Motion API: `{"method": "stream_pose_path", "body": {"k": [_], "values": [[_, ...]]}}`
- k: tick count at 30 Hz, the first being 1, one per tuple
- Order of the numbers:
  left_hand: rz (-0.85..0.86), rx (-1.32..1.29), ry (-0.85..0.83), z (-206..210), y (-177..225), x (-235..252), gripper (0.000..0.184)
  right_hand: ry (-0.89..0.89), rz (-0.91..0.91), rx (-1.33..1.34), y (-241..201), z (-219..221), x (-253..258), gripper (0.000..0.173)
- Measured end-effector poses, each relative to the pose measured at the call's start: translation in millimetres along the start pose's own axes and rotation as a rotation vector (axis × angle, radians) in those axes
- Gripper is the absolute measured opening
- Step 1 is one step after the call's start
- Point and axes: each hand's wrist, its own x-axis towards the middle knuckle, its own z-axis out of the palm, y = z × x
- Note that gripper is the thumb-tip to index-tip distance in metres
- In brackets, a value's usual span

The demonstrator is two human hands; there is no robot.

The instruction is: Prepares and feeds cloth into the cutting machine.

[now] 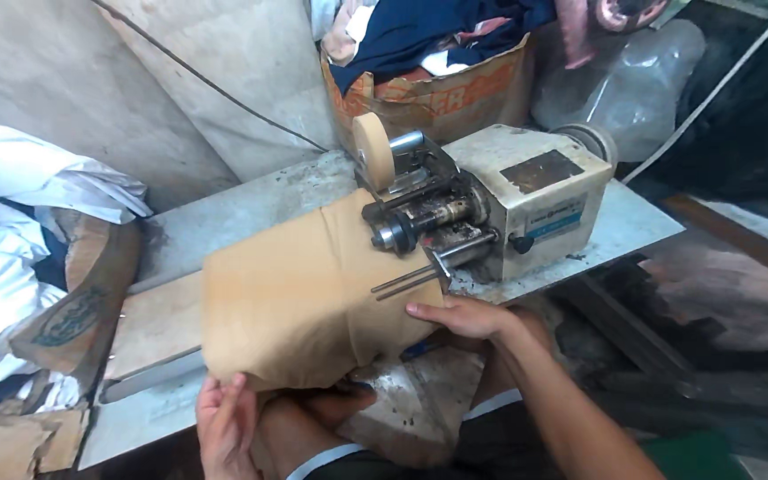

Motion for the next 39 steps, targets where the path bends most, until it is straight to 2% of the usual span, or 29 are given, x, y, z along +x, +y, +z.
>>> {"method": "stream_pose_path", "body": {"k": [4,8,11,15,19,21,23,25,27,30,32,35,37,39], "values": [[-0.062,0.236,-0.002,7,0,-3,0.040,-0.028,-0.027,0.039,1,0,1,0.042],[-0.008,0.037,-0.015,0,-3,-3,0.035,-0.033,-0.038,0.056,4,-2,2,0.042],[-0.068,0.263,-0.016,5,0,-5,0.037,-0.038,-0.043,0.093,3,-1,1,0.040],[0.007,0.081,-0.032,-4,1,-4,0.039,-0.042,-0.054,0.101,5,-2,1,0.038],[-0.056,0.312,-0.054,-1,4,-3,0.040,-0.033,-0.043,0.134,5,-2,0,0.038],[-0.038,0.182,-0.109,-8,4,-4,0.038,-0.031,-0.030,0.135,6,-3,0,0.039],[0.024,0.077,-0.072,-10,3,0,0.032,-0.023,-0.020,0.130,6,-3,0,0.040],[0.008,0.194,-0.002,-6,3,0,0.033,-0.018,-0.031,0.115,4,-1,0,0.039],[-0.047,0.279,-0.041,-4,6,-1,0.041,-0.025,-0.047,0.107,2,0,0,0.039],[0.010,0.080,-0.064,-11,4,1,0.035,-0.044,-0.058,0.098,4,-2,1,0.040],[0.022,0.117,0.013,-6,4,2,0.030,-0.043,-0.056,0.096,4,-1,1,0.039],[-0.062,0.259,-0.025,-1,7,-4,0.039,-0.070,-0.084,0.121,5,-3,2,0.038],[-0.035,0.100,-0.052,-5,6,-4,0.037,-0.077,-0.103,0.134,7,-3,2,0.035],[-0.005,0.045,0.003,-4,5,-2,0.034,-0.073,-0.107,0.147,8,-3,2,0.034]]}}
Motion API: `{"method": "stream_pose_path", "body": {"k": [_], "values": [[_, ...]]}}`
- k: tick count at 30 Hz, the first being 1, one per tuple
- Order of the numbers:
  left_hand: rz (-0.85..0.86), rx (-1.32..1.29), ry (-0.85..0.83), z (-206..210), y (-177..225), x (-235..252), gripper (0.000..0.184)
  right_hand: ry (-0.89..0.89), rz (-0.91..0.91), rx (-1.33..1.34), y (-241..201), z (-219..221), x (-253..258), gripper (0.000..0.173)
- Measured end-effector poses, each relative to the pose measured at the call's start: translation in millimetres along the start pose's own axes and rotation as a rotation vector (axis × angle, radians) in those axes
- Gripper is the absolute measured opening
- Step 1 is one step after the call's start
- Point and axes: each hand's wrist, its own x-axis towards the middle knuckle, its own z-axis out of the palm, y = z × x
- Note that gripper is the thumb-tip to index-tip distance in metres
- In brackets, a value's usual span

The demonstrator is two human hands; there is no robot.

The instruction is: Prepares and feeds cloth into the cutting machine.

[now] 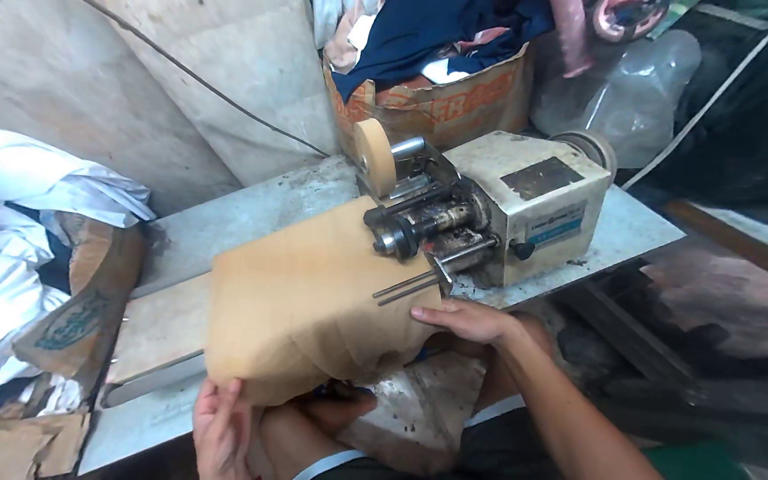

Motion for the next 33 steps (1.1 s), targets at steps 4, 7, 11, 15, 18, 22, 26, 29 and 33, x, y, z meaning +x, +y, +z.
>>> {"method": "stream_pose_path", "body": {"k": [4,7,11,15,18,22,26,29,33], "values": [[-0.079,0.147,-0.052,4,0,-6,0.040,0.031,0.024,0.005,0,0,-1,0.034],[-0.004,-0.046,-0.075,-2,-1,-1,0.034,0.065,0.044,0.037,4,-1,-1,0.033],[-0.066,0.136,-0.039,3,1,-1,0.043,0.060,0.038,0.031,-2,3,-3,0.033],[-0.001,-0.068,-0.018,-6,-2,3,0.037,0.069,0.068,-0.069,-5,5,-3,0.039],[-0.044,0.099,0.028,0,-1,2,0.042,0.069,0.079,-0.141,-7,6,-2,0.043],[0.011,-0.038,0.008,-5,0,2,0.037,0.059,0.061,-0.116,-6,4,-2,0.039],[-0.040,0.128,-0.001,0,0,1,0.040,0.067,0.065,-0.057,-6,4,-1,0.038],[-0.006,-0.048,-0.023,-7,-1,1,0.036,0.073,0.068,-0.040,-3,2,-2,0.038],[-0.047,0.140,0.032,1,-3,3,0.044,0.067,0.074,-0.040,-3,2,-1,0.039]]}}
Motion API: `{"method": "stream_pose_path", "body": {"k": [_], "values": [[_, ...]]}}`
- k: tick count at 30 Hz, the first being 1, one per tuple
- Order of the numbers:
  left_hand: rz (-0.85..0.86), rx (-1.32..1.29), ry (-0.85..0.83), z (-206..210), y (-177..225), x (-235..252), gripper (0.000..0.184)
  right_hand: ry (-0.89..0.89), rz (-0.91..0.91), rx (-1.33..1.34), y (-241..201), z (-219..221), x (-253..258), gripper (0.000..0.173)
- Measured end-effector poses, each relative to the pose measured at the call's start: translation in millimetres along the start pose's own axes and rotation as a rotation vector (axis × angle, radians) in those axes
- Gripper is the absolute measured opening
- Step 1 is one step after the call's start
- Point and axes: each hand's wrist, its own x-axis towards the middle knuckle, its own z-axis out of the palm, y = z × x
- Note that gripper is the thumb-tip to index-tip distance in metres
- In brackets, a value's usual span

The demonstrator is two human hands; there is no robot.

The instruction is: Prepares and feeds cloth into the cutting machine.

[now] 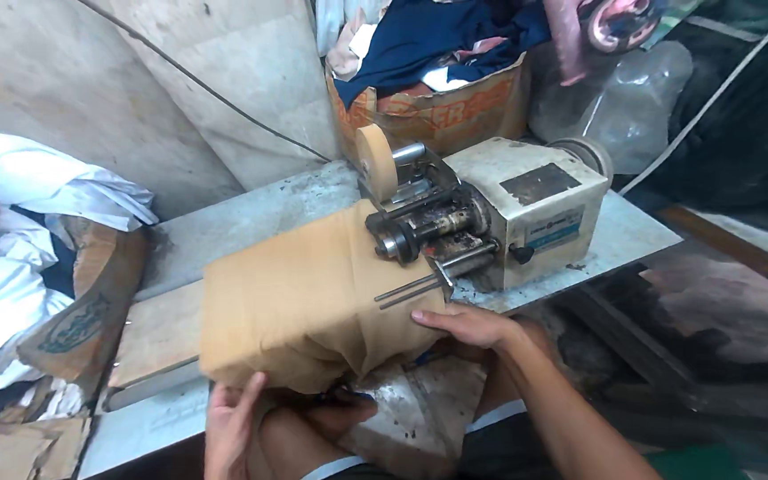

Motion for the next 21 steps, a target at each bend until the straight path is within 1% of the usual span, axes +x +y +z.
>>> {"method": "stream_pose_path", "body": {"k": [1,2,4,5,7,9,10,12,13,15,17,18,19,21], "values": [[-0.018,0.033,-0.036,1,0,-2,0.045,-0.003,0.001,-0.001,0,0,0,0.039],[-0.019,-0.009,-0.069,-1,0,-4,0.044,-0.002,0.000,0.002,0,0,0,0.038],[0.023,-0.175,-0.072,-6,0,-1,0.038,-0.002,-0.005,0.003,0,0,0,0.038],[0.041,-0.211,-0.051,-7,-1,2,0.036,-0.001,-0.006,0.004,1,1,-1,0.039],[0.020,-0.132,0.003,-2,1,3,0.038,0.013,0.004,-0.009,1,1,-1,0.040],[-0.029,-0.007,-0.036,3,5,-1,0.044,0.022,0.007,-0.025,-1,2,-1,0.040],[-0.028,-0.031,-0.071,2,5,-4,0.043,0.022,0.007,-0.030,0,1,-1,0.040],[0.030,-0.181,-0.120,-5,3,-2,0.037,0.021,0.002,-0.027,0,1,-1,0.041],[0.056,-0.216,-0.104,-6,1,1,0.035,0.020,-0.001,-0.021,1,1,-1,0.041],[0.032,-0.133,-0.039,-2,1,1,0.037,0.012,-0.008,-0.005,2,2,-2,0.041],[-0.035,-0.001,-0.070,3,4,-4,0.044,-0.004,-0.021,0.002,2,1,0,0.041],[-0.039,-0.012,-0.102,2,4,-6,0.044,-0.008,-0.027,-0.001,2,1,0,0.040],[-0.021,-0.077,-0.123,-1,4,-6,0.043,-0.010,-0.031,-0.009,2,1,0,0.040],[0.031,-0.184,-0.093,-7,1,-1,0.037,-0.014,-0.035,-0.022,2,1,0,0.041]]}}
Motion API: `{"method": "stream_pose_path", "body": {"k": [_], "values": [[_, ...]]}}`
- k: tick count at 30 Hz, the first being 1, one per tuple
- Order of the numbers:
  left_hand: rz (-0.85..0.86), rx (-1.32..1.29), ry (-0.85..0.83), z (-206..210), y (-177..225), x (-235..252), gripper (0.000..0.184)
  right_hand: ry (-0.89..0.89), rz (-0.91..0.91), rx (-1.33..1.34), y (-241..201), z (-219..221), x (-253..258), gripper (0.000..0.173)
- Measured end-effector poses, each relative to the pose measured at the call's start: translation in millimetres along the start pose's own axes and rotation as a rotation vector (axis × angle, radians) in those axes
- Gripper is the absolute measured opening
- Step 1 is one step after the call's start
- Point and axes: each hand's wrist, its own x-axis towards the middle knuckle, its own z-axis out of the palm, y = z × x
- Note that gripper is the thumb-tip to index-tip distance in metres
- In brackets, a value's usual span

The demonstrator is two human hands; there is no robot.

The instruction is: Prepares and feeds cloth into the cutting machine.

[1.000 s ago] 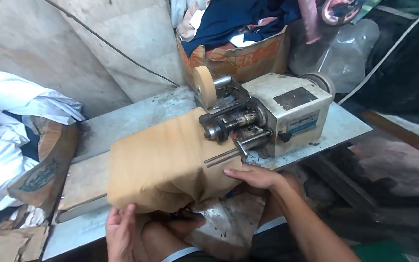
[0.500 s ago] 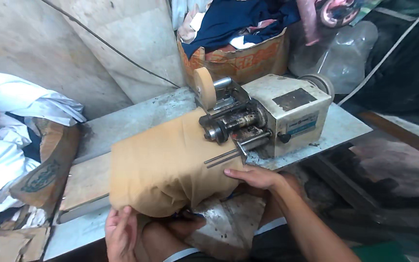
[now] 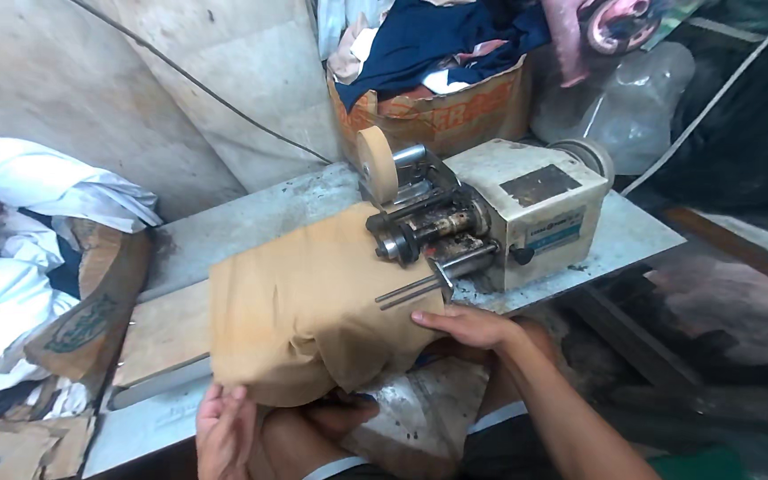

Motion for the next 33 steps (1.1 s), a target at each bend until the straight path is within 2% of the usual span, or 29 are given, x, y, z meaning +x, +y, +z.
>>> {"method": "stream_pose_path", "body": {"k": [2,4,8,10,12,14,16,18,20,22,24,26,28,31,33], "values": [[-0.006,0.072,0.049,2,0,2,0.038,0.000,0.012,-0.002,-1,1,0,0.042],[-0.051,0.162,-0.007,3,1,1,0.045,-0.004,0.022,-0.012,-1,0,1,0.042],[0.015,0.019,0.017,-1,2,2,0.037,0.014,0.037,-0.026,-1,0,0,0.043],[-0.003,0.123,0.071,3,2,3,0.036,0.013,0.040,-0.016,-2,1,0,0.042],[-0.047,0.179,0.021,5,3,0,0.041,0.010,0.035,-0.011,-3,1,0,0.042],[-0.028,0.070,-0.002,0,3,-1,0.040,0.007,0.035,-0.013,-3,0,0,0.042],[0.015,0.005,0.049,0,1,1,0.037,0.009,0.035,-0.003,-2,1,-1,0.042],[-0.018,0.137,0.094,8,2,1,0.038,0.009,0.037,0.010,-2,2,0,0.042],[-0.074,0.217,0.042,10,4,-3,0.042,0.010,0.035,0.007,-3,1,0,0.042],[-0.048,0.068,-0.009,2,3,-4,0.039,0.017,0.028,-0.001,-3,1,0,0.041],[0.005,-0.024,0.026,-3,1,1,0.037,0.018,0.024,0.001,-4,1,-1,0.040],[-0.013,0.082,0.101,5,1,3,0.038,0.015,0.028,0.004,-4,2,-1,0.040],[-0.081,0.240,0.082,14,2,-2,0.042,0.023,0.036,0.000,-6,2,-1,0.040],[-0.029,0.028,0.027,5,-2,-3,0.039,0.026,0.048,-0.021,-6,2,-1,0.040],[-0.005,0.014,0.058,4,-3,1,0.039,0.026,0.053,-0.027,-5,2,-1,0.042]]}}
